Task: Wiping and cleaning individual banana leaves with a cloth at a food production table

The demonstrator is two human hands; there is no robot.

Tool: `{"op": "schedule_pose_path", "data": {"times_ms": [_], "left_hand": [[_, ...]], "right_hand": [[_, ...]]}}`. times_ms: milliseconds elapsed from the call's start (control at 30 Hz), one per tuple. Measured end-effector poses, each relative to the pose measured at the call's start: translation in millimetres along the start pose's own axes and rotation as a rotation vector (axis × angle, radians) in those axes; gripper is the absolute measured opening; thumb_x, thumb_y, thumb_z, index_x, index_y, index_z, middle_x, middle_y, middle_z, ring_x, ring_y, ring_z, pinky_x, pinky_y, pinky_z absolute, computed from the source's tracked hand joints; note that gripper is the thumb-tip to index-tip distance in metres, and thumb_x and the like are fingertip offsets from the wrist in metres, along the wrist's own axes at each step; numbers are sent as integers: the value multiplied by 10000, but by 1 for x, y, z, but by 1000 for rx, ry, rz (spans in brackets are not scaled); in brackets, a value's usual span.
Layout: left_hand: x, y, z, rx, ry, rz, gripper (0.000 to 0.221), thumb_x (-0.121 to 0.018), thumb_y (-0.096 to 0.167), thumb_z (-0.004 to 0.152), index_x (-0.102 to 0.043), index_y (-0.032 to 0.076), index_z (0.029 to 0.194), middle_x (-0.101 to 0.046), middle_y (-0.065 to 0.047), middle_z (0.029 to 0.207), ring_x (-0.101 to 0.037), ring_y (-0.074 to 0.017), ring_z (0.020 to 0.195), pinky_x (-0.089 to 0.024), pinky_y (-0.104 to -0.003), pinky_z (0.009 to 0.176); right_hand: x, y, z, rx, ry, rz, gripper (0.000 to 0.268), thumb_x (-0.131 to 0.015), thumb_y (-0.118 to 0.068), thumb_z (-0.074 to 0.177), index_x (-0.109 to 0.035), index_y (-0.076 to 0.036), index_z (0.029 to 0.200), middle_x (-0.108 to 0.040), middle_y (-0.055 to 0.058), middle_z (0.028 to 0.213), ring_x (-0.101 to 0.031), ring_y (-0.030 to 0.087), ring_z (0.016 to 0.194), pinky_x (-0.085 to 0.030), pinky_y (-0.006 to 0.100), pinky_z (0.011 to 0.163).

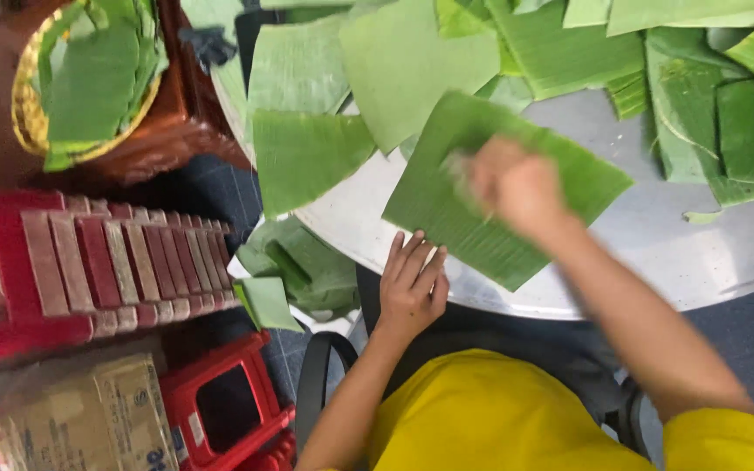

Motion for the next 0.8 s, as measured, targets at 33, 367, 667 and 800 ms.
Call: {"op": "schedule_pose_path", "data": {"times_ms": [33,367,667,800], "left_hand": [[-1,0,-4,15,0,5,201,-669,48,881,-785,13,1040,-738,-159,1109,-725,-358,1083,-511,-549,1098],[3,-12,3,42,72,-46,174,-665,17,835,-780,1,965,-739,-135,994,-740,-334,936,-524,-562,1080],[3,-12,13,39,39,-76,146,-688,6,818,-773,-2,936,-737,-141,966,-736,-335,907,-526,-514,1080],[5,-13,15,56,38,-80,160,-673,-1,818,-777,2,939,-721,-135,942,-731,-328,906,-537,-510,1073]], "right_hand": [[3,13,5,8,-12,6,144,-714,-177,903,-642,-150,782,-558,48,746,-666,298,650,-551,452,607],[-37,-41,32,277,-75,152,268,-667,-257,960,-546,-174,736,-478,12,771,-582,248,695,-500,386,604],[21,-110,68,358,-81,193,238,-619,-250,973,-622,-146,759,-561,12,848,-639,258,732,-557,398,653],[-49,-26,70,177,74,-130,206,-677,-351,952,-568,-247,811,-493,-67,930,-612,169,660,-542,335,587]]}}
Point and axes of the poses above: each hand's wrist, its own z-axis towards the middle knuckle, its own x-axis out of the back of the hand, y = z × x, the point moved 9 cm from there along z, towards the middle knuckle
